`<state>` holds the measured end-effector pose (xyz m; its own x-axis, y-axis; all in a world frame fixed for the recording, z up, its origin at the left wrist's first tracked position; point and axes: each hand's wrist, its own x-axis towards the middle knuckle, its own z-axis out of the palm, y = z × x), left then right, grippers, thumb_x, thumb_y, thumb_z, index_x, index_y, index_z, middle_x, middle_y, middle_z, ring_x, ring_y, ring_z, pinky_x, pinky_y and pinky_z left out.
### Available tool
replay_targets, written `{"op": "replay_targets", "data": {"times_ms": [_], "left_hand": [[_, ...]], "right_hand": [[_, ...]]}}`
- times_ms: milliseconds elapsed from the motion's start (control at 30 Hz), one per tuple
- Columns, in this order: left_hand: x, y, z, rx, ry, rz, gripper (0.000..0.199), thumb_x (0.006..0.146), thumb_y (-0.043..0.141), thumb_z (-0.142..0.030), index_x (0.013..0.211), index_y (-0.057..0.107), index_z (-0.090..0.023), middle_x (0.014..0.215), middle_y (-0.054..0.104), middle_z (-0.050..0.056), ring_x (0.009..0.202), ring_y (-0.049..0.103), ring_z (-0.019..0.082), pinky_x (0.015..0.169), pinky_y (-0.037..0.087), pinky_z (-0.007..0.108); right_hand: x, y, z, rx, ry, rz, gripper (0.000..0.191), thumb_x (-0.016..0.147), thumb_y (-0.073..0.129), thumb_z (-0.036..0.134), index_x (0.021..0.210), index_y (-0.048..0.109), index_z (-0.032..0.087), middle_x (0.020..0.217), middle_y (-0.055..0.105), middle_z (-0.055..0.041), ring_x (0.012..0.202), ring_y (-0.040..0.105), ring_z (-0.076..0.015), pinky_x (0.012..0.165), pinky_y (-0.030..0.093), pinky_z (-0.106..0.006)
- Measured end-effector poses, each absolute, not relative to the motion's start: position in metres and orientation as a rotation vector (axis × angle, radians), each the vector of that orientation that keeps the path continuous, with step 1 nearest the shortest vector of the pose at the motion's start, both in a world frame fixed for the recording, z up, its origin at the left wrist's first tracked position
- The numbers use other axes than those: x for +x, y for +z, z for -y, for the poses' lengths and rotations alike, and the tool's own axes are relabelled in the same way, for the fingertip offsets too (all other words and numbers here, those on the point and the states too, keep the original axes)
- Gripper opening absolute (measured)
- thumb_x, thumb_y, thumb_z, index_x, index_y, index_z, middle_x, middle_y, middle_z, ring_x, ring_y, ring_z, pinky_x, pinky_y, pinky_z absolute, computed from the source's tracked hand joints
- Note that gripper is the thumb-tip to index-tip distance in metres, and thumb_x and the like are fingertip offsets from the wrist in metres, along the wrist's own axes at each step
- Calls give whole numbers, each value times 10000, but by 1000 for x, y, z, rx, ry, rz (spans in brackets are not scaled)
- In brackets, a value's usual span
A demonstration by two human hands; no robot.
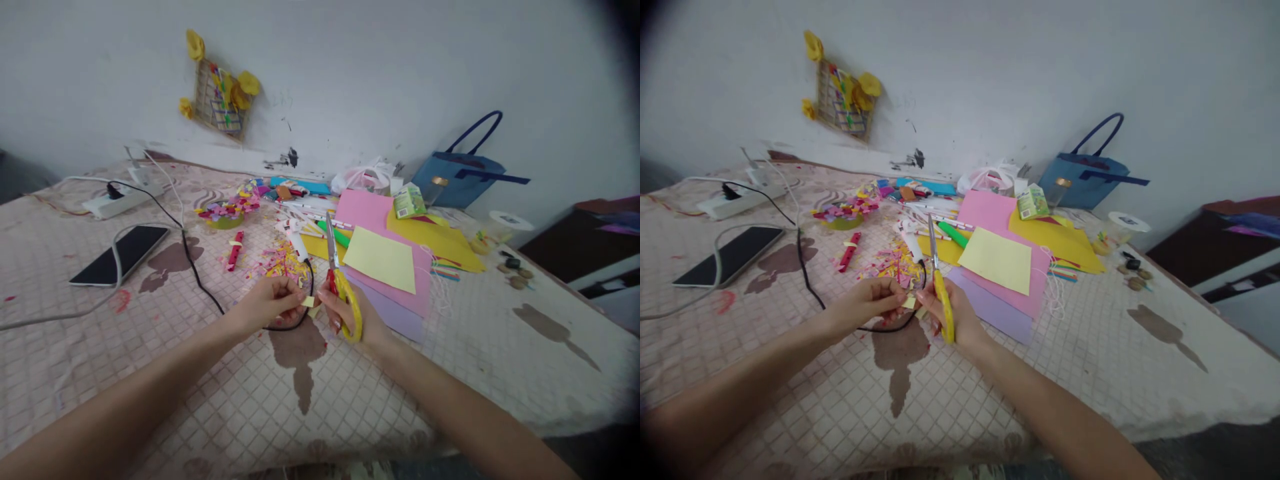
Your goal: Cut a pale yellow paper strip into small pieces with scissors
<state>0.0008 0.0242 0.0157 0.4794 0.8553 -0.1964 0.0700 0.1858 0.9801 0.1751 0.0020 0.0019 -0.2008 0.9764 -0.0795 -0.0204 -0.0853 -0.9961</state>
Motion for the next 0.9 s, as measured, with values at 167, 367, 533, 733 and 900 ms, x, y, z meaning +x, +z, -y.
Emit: {"op": "replay_targets", "data": {"times_ms": [167,367,533,733,900], "left_hand": [[1,15,-24,1241,671,-903,274,666,693,-369,677,547,-137,539,590,-23,465,510,64,442,371,165],[-2,19,-24,1210,510,-925,249,658,713,-331,750,592,-134,654,664,22,513,576,72,489,442,166],[-5,16,-29,1066,673,-868,219,658,724,-288,709,581,-129,703,688,49,548,608,87,536,484,189],[-6,16,-34,885,942,-862,179,671,720,-235,716,583,-129,804,700,72,680,649,124,667,515,233],[-7,21,-34,916,1085,-839,150,685,706,-231,690,588,-140,625,625,-12,556,568,66,557,459,170]], "right_hand": [[175,1,-2,-1182,1473,1285,408,599,739,409,775,449,183,571,461,94,323,373,-18,282,352,-145],[175,1,-2,-1217,1455,1294,419,605,730,428,797,451,181,619,493,79,323,379,-16,280,347,-148],[176,-2,-3,-1129,1454,1317,365,725,614,503,800,453,184,644,559,44,320,350,-21,295,364,-163],[178,-11,0,-1105,1483,1364,389,779,511,578,791,445,195,559,437,73,376,390,-49,343,370,-165],[177,-14,5,-1130,1437,1578,383,815,461,574,742,410,201,533,379,80,387,374,-55,362,364,-174]]}}
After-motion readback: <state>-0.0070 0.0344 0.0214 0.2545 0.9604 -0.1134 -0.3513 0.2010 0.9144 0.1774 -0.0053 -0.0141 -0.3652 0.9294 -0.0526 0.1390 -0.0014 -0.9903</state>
